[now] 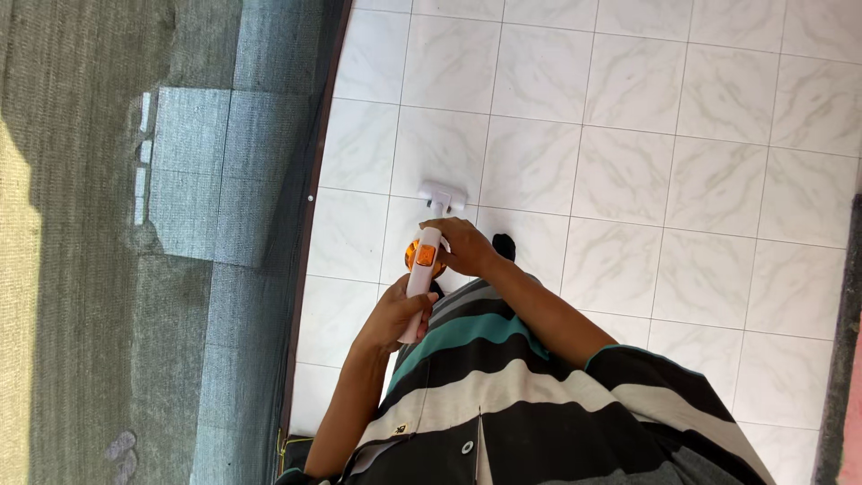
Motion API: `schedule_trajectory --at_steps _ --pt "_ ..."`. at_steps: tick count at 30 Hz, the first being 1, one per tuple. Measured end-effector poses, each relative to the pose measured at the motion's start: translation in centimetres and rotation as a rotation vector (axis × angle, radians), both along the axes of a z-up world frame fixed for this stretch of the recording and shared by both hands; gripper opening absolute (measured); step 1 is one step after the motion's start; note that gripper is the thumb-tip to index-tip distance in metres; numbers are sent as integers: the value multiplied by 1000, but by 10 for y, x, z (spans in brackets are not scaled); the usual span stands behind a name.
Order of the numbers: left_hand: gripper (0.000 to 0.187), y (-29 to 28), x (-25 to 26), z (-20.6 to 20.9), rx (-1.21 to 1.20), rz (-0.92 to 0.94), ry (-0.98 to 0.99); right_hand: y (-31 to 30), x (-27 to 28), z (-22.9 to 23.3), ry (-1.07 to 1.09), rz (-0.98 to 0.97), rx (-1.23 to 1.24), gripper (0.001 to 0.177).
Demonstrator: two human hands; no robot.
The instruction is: The person vacuums the tiled floor using a vacuum cleaner.
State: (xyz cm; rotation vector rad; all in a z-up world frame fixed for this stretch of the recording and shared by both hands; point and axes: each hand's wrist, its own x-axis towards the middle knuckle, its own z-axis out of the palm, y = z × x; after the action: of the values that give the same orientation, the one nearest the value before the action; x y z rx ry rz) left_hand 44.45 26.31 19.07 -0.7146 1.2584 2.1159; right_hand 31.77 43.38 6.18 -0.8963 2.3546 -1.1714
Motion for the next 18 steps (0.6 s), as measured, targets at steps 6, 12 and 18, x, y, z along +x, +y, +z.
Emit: schedule_trajectory --at_steps 6,12,18 --pt "33 64 -76 -67 -105 3 64 87 -55 8 -82 -285 137 53" --pt "30 124 -167 -144 -240 -30 53 204 -78 9 -282 -543 150 48" --pt "33 159 -238 -212 -301 14 -37 260 -79 -12 -365 -554 186 46"
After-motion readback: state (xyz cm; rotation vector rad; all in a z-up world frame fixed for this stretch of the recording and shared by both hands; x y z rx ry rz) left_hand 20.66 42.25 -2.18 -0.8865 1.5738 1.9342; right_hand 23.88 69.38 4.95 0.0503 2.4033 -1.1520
